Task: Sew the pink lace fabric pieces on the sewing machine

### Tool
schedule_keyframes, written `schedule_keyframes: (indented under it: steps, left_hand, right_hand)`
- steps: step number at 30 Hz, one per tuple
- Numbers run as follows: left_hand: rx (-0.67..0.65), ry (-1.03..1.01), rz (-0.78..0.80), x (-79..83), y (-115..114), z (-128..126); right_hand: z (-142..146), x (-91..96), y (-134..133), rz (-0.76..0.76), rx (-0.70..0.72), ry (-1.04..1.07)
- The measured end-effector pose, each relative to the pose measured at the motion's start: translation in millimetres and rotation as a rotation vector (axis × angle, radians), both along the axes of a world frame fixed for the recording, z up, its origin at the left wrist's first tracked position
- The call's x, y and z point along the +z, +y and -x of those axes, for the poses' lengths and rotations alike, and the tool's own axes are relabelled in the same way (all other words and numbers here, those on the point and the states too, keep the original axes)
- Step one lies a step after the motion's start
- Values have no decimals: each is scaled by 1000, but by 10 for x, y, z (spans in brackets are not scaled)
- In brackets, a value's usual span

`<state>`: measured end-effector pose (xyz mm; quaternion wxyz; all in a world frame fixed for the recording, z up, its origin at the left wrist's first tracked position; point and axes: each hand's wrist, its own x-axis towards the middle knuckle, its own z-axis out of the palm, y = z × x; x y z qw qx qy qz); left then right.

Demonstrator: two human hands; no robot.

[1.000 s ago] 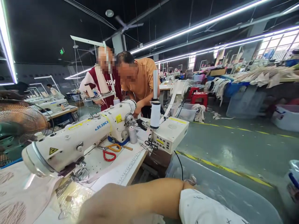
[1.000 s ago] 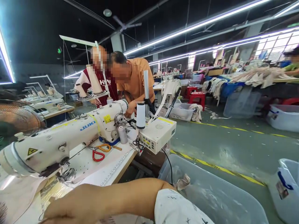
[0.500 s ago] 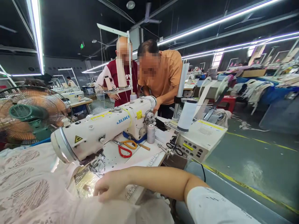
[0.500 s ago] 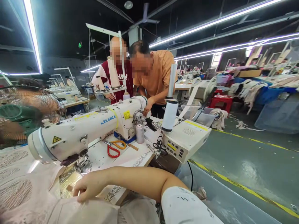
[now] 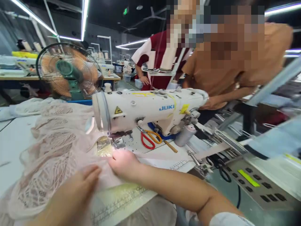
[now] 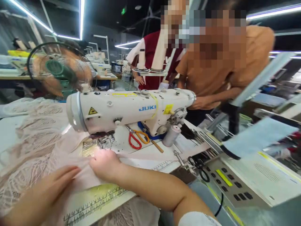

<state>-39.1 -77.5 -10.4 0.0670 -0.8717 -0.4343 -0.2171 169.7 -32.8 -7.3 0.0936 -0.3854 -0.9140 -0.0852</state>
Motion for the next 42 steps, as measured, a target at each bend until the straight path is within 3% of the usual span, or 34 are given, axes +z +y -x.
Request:
schedule_keyframes:
  steps: [1,3,6,13,17,23,26,29,33,36,42]
  left_hand:
    - [-100,32,17,-75,-25,-114]
    - [-171,110,43,-141,-26,-305]
    - [-159,212,39,-74,6,-403]
    - [48,337,206,226,113,-478]
    - [183,373,214,268,239,-530]
    - [337,465,207,362,299,-402]
    - [282,390,242,380,326,-433]
    - [106,235,329,326,356,-492]
    - [-86,136,253,204,368,-487]
    - [-67,143,195,151,381,-467]
    - [-17,204,238,197,476,-527]
  right_hand:
    - [-33,7,-31,20,7,-12]
    - [-134,20,-106,45,26,-34]
    - [-362,-5,-248,68,92,-7]
    - [-723,-199,-547,42,168,232]
    - [-675,-214,-556,63,156,224]
    - [-474,-196,-488,-7,233,260]
    - [-404,-192,-469,0,259,255]
    - [-384,-196,-460,6,253,282]
    - [-413,-227,-462,35,265,303]
    - [-439,-246,-476,52,246,308]
    - [-442,-205,-495,133,132,311]
